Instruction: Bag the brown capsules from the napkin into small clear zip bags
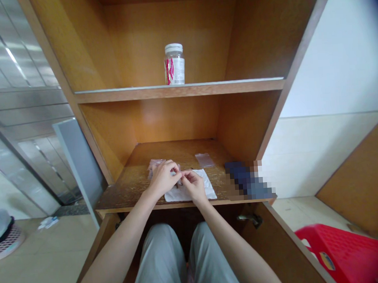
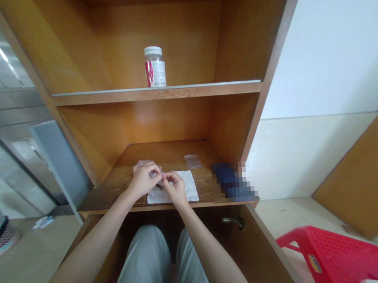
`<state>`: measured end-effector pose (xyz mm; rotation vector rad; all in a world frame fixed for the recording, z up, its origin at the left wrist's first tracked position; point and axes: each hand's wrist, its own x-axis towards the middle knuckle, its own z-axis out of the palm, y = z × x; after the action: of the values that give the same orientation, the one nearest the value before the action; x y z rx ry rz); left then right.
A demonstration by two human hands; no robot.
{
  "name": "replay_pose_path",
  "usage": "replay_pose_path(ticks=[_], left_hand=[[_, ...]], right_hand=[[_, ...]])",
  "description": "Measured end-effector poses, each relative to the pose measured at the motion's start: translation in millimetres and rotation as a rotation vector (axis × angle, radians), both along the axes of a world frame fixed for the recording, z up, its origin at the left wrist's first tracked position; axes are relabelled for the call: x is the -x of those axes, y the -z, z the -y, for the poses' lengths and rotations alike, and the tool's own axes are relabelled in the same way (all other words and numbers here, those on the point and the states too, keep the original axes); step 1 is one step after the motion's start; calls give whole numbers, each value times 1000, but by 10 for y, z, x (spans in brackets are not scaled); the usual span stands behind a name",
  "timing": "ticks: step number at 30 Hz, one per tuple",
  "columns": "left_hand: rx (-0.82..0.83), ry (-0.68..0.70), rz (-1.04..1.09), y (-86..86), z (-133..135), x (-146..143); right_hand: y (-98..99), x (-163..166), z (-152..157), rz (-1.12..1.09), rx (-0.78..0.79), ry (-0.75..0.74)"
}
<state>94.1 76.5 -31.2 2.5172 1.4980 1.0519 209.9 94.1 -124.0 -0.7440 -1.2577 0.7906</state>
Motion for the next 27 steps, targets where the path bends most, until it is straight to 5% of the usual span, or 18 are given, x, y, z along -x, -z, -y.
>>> replay_pose_path(ticks=[10,21,27], left_hand=[[-109,-50,-202,17,114,-60],[-207,-109,-199,-27,188,-151],[-217,107,-260,-132,173,-101]], right_hand=[[-31,16,32,-42,7,-20],[-40,-7,17,-52,24,32],[3,-3,-32,-124,48,53]])
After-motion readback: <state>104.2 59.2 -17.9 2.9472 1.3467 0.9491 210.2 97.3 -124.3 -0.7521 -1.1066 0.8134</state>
